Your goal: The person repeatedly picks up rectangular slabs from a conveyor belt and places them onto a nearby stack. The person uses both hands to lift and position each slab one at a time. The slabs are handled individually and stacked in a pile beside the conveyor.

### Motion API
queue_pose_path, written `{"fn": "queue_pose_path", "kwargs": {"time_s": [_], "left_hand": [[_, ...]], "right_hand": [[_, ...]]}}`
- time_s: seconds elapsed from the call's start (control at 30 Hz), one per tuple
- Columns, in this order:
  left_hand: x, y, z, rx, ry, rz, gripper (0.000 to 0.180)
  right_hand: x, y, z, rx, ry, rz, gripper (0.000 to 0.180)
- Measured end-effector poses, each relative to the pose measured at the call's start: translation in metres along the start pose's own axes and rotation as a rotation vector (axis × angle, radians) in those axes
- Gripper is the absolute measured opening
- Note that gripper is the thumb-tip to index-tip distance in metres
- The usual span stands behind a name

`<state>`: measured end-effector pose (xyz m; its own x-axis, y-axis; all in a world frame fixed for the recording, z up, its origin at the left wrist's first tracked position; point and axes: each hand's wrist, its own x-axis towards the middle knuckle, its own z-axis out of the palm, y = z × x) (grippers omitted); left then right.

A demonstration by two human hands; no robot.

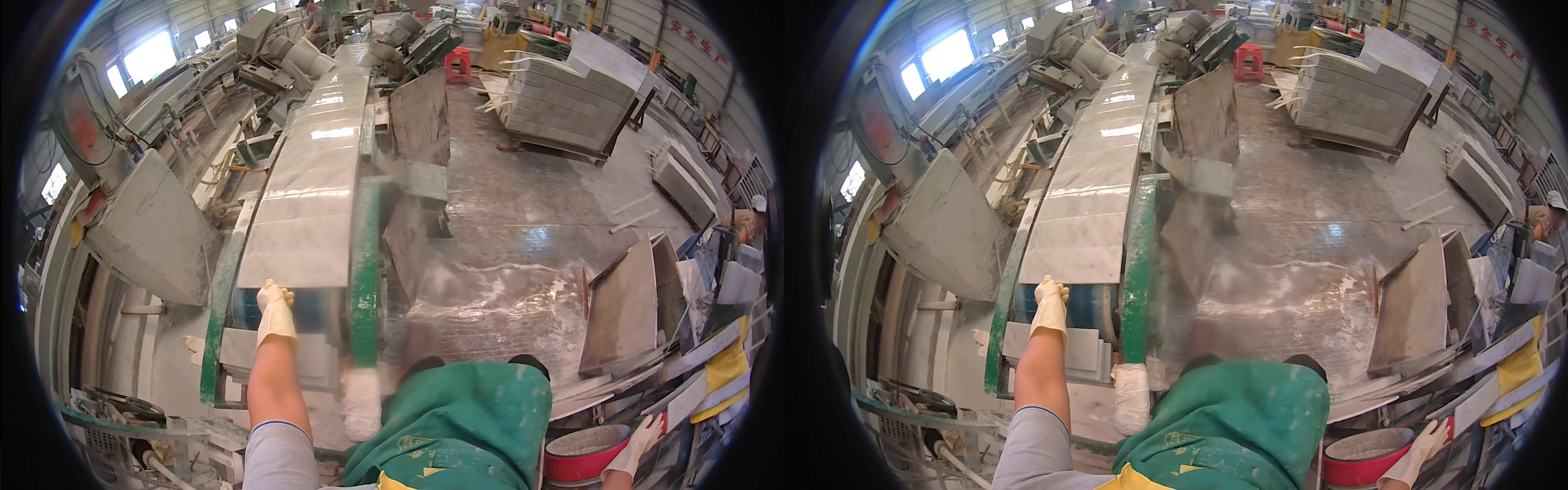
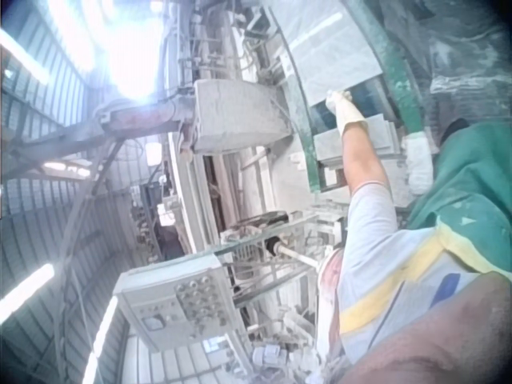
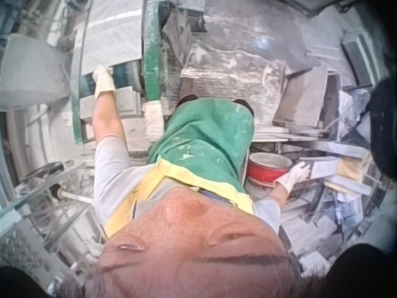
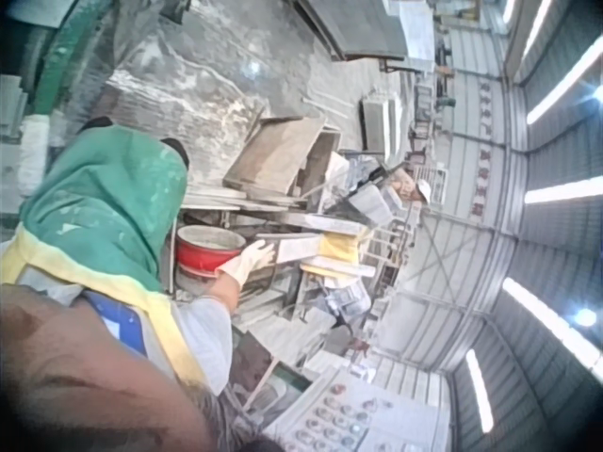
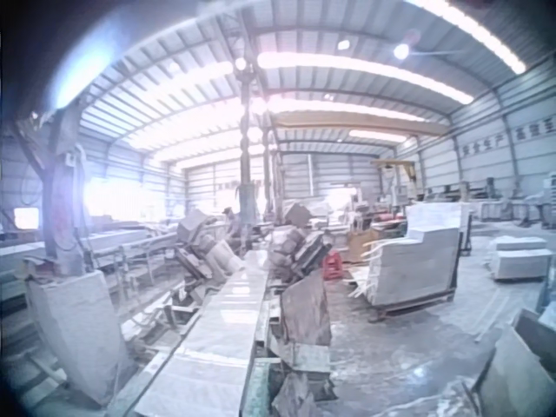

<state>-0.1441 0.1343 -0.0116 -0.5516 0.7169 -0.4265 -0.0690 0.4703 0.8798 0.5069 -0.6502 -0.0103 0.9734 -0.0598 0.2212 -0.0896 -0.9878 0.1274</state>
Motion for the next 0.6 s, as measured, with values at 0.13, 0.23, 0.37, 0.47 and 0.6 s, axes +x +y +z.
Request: {"fn": "queue_pose_path", "kwargs": {"time_s": [0.13, 0.23, 0.37, 0.47, 0.6], "left_hand": [[0.007, -0.005, 0.003, 0.02, 0.002, 0.025, 0.045], [0.01, -0.007, 0.001, 0.016, -0.028, 0.019, 0.046], [0.008, 0.0, -0.008, 0.04, -0.113, -0.014, 0.045], [0.002, 0.005, -0.017, 0.12, -0.195, -0.013, 0.047], [-0.024, 0.002, -0.03, 0.108, -0.374, 0.056, 0.044]], "right_hand": [[-0.007, -0.004, -0.006, 0.077, -0.011, 0.008, 0.056], [-0.013, -0.01, -0.014, 0.021, 0.006, -0.01, 0.056], [-0.025, -0.016, -0.018, 0.09, 0.034, -0.017, 0.055], [-0.024, -0.015, -0.022, 0.148, 0.129, -0.058, 0.053], [-0.012, -0.016, -0.033, 0.175, 0.15, 0.019, 0.051]]}}
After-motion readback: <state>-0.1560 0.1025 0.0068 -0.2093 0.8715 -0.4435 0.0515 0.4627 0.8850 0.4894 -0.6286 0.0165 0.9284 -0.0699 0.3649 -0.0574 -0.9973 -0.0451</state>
